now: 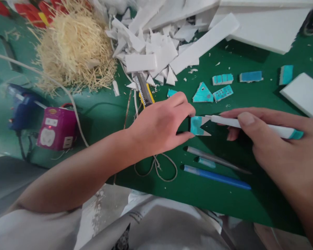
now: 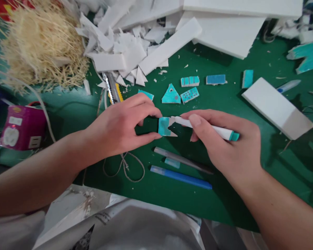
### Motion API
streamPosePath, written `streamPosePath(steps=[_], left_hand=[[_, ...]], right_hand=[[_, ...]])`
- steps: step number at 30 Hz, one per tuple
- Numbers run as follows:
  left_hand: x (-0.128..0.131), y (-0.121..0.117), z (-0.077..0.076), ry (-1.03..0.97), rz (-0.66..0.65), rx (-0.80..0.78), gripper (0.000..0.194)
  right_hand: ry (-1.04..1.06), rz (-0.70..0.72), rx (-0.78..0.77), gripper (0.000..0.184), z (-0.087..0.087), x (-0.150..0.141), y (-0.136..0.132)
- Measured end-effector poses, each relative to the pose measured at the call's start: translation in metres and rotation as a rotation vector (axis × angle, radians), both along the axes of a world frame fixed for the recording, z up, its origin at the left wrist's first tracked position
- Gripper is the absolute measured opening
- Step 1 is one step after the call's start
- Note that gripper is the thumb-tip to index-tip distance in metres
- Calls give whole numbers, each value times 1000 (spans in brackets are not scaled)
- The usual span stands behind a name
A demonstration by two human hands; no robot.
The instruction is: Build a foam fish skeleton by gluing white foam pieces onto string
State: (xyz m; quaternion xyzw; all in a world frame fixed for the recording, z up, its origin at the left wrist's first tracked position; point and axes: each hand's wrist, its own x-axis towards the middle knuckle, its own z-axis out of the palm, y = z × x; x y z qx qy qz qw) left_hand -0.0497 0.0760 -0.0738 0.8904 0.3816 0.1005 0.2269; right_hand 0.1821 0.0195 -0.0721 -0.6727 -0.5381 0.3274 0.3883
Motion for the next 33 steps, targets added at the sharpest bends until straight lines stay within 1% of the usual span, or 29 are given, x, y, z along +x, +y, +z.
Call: streamPosePath(steps=[2, 4, 6, 9, 14, 19, 22, 24, 26, 30, 33], left_hand=[[0, 0, 0, 5, 2, 0, 27], [0, 0, 1, 8, -3, 6, 26], [0, 0, 1, 8, -7, 10, 25], [0, -1, 1, 8, -5, 12, 25], [0, 0, 0, -2, -10, 8, 27], [0, -1, -1, -3, -1, 6, 25], [0, -1, -1, -6, -6, 14, 25], [0, -1, -1, -9, -11, 16, 25], [0, -1, -1, -7, -11, 12, 25], [0, 0, -1, -8, -12, 8, 25], [1, 0, -1, -4, -9, 11, 25]], right_hand=[[-1, 44, 47, 16, -3, 3, 2], [6, 56, 72, 21, -4, 4, 3], [-8, 16, 48, 24, -3, 3, 2], [-65, -31, 6, 22, 1, -1, 0], [-117, 26, 30, 27, 5, -3, -3], [-99, 3, -17, 20, 6, -1, -2], [-125, 31, 3, 26, 6, 0, -3], [-137, 28, 8, 24, 7, -1, -3], [-128, 9, -1, 23, 7, -1, -3], [-28, 3, -23, 28, 7, -4, -3], [3, -15, -23, 23, 6, -4, -2]])
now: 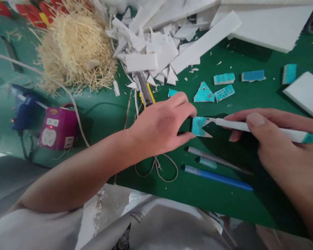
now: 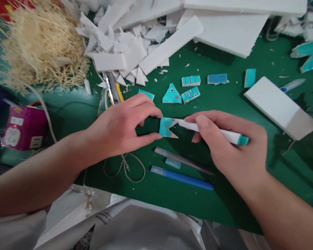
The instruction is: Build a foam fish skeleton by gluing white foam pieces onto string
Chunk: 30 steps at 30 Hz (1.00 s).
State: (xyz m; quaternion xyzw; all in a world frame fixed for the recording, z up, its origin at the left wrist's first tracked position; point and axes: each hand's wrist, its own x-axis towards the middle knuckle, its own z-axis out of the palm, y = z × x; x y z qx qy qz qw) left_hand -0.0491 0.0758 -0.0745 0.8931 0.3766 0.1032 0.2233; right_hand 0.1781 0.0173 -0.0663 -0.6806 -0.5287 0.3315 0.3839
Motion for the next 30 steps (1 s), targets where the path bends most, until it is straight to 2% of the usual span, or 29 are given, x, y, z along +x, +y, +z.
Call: streamPosePath(steps=[6, 12, 15, 19, 22, 30], left_hand=[[-1, 0, 0, 7, 2, -9, 25], [-1, 0, 1, -1, 3, -12, 25], [-1, 0, 1, 5, 7, -13, 24], [0, 0, 2, 12, 4, -21, 25], [0, 1, 2, 13, 6, -28, 24], [0, 1, 2, 4, 5, -20, 25]], right_hand=[[50, -42, -20, 27, 0, -1, 1], [-54, -34, -14, 29, 3, -1, 2], [-91, -21, 4, 25, 4, -1, 2], [-7, -32, -35, 28, 4, -1, 3], [20, -65, -30, 24, 2, -1, 3], [-12, 21, 69, 26, -4, 7, 4]])
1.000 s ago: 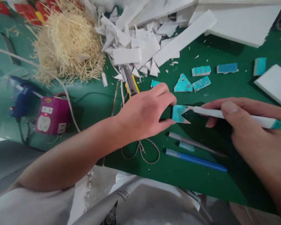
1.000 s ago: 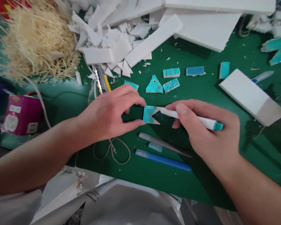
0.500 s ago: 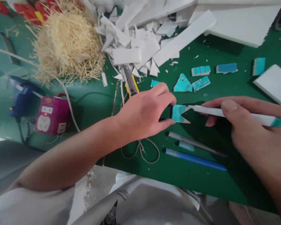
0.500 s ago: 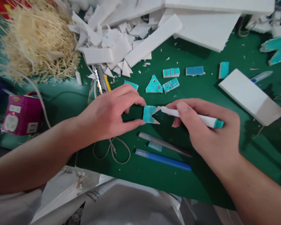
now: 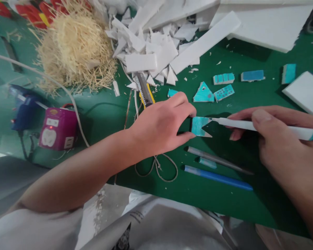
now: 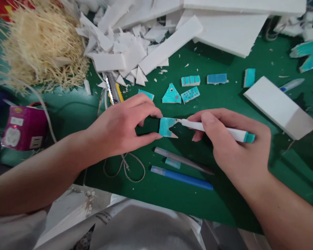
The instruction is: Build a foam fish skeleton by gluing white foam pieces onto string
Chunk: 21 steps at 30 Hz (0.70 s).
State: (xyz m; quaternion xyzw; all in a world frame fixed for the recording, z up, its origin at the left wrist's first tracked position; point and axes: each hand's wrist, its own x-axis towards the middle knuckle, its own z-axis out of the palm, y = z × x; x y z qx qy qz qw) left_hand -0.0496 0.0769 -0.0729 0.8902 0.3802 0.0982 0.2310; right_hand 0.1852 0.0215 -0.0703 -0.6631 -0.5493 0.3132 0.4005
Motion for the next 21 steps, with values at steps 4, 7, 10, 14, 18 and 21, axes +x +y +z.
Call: streamPosePath(steps=[4, 7, 10, 14, 18, 21], left_hand=[[0, 0, 0, 4, 0, -7, 25], [0, -1, 0, -4, -2, -6, 26], [0, -1, 0, -4, 1, -7, 25], [0, -1, 0, 4, -3, 1, 25], [1, -1, 0, 2, -1, -2, 25], [1, 0, 0, -3, 4, -4, 26]], right_hand=[[-32, -34, -67, 30, 5, -4, 0], [15, -46, -57, 27, 5, -5, 2], [35, -60, -80, 28, 4, -4, 2], [31, -42, -59, 25, 1, -1, 1], [21, -7, -78, 26, 0, 0, 1], [6, -44, -65, 25, 0, -2, 0]])
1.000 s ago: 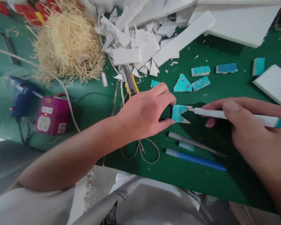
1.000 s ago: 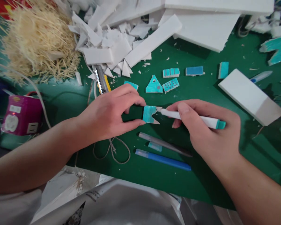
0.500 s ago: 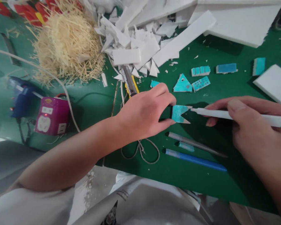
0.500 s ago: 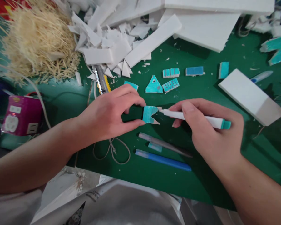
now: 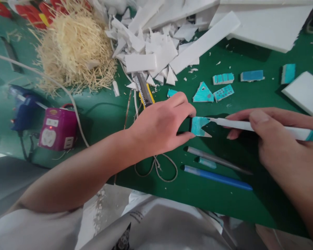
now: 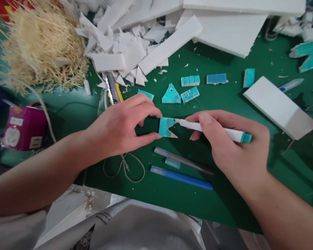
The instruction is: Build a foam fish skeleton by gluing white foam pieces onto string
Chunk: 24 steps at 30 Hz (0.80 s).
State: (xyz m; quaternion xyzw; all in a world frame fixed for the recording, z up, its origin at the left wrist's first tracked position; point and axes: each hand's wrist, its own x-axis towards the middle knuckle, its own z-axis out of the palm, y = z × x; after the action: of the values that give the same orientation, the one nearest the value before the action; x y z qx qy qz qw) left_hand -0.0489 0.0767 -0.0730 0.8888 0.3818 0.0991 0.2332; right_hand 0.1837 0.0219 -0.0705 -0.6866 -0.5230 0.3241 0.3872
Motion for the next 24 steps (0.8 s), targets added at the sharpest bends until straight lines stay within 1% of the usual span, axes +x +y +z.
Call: streamPosePath(steps=[2, 4, 9, 12, 17, 21, 24], left_hand=[[0, 0, 0, -4, -4, 0, 26], [0, 0, 0, -4, -9, 1, 26], [0, 0, 1, 11, -3, -5, 26], [0, 0, 0, 10, -2, 0, 26], [0, 0, -1, -5, -2, 0, 26], [0, 0, 0, 2, -10, -3, 25], [-1, 0, 1, 2, -14, -5, 25]], right_hand=[[-15, 0, 25, 24, 0, 0, 0], [-7, 13, 32, 27, 0, 1, 1], [-5, 25, 29, 27, 0, 3, 2], [-10, 29, 21, 31, 0, 3, 2], [10, 4, 29, 23, 1, 2, 2], [16, 13, 12, 29, 1, 4, 3], [29, 9, 26, 29, 0, 4, 2]])
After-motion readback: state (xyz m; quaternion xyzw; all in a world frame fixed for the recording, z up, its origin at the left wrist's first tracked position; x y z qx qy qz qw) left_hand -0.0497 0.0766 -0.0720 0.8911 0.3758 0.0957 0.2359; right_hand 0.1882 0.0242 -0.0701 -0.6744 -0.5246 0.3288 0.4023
